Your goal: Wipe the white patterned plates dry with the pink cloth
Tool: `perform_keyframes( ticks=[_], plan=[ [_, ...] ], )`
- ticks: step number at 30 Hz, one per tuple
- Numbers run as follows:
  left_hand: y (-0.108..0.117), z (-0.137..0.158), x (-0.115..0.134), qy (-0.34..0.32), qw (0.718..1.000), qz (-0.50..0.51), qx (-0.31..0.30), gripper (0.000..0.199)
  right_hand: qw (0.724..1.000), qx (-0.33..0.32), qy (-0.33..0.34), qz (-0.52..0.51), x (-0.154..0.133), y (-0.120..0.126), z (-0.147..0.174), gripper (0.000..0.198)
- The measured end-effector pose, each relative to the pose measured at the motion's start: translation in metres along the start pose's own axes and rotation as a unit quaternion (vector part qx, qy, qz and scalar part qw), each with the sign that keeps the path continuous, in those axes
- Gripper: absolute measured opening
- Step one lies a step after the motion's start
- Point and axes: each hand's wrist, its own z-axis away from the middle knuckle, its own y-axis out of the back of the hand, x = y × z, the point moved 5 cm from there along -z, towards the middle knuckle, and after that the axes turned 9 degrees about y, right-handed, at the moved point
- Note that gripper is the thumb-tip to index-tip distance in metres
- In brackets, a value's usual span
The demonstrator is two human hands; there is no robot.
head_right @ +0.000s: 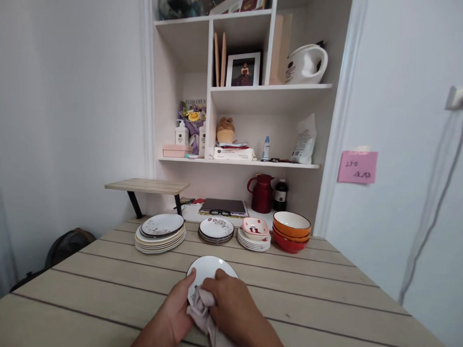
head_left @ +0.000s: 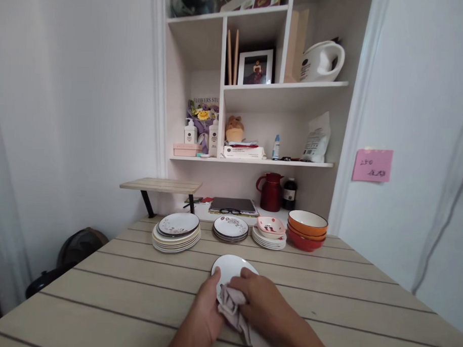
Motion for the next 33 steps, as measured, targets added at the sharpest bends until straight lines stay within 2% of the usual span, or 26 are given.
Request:
perform_keyframes(
  ticks=[3, 6, 10, 13, 18, 20, 23, 27, 33],
  plan=[
    [0.004, -0.002, 0.0, 0.001, 0.999, -0.016, 0.03, 0.038, 0.999, 0.038, 0.006, -0.008, -0.008, -0.009, -0.01, 0.04],
    [0.003, -0.003, 0.003, -0.033, 0.999, -0.012, 0.034, 0.036, 0.999, 0.052, -0.012, 0.002, 0.003, -0.013, -0.019, 0.036],
    [-0.002, -0.001, 0.004, -0.036, 0.999, 0.002, 0.016, 0.04, 0.996, 0.023, -0.081, 0.014, 0.034, -0.007, -0.014, 0.031],
    [-0.003, 0.001, 0.004, -0.033, 0.999, 0.001, 0.015, 0.044, 0.996, -0.015, -0.081, 0.036, 0.041, 0.002, -0.002, 0.031],
    [-0.004, 0.004, 0.001, -0.007, 1.0, 0.011, 0.026, 0.045, 0.998, -0.048, -0.019, 0.028, 0.01, 0.004, 0.007, 0.028],
    [-0.003, 0.004, -0.002, 0.019, 0.999, 0.004, 0.032, 0.045, 0.999, -0.033, 0.007, 0.009, -0.006, 0.001, 0.004, 0.036],
    [-0.004, 0.004, -0.002, 0.025, 0.999, -0.009, 0.025, 0.043, 1.0, 0.005, 0.011, 0.003, -0.014, -0.004, -0.005, 0.045],
    [-0.006, 0.001, 0.001, -0.02, 1.0, 0.003, 0.0, 0.036, 0.999, 0.047, 0.005, -0.011, 0.004, -0.007, -0.014, 0.04],
    [-0.007, -0.003, 0.001, -0.011, 0.999, 0.01, -0.045, 0.051, 0.991, 0.087, -0.092, 0.038, 0.048, -0.002, -0.015, 0.042]
  ],
)
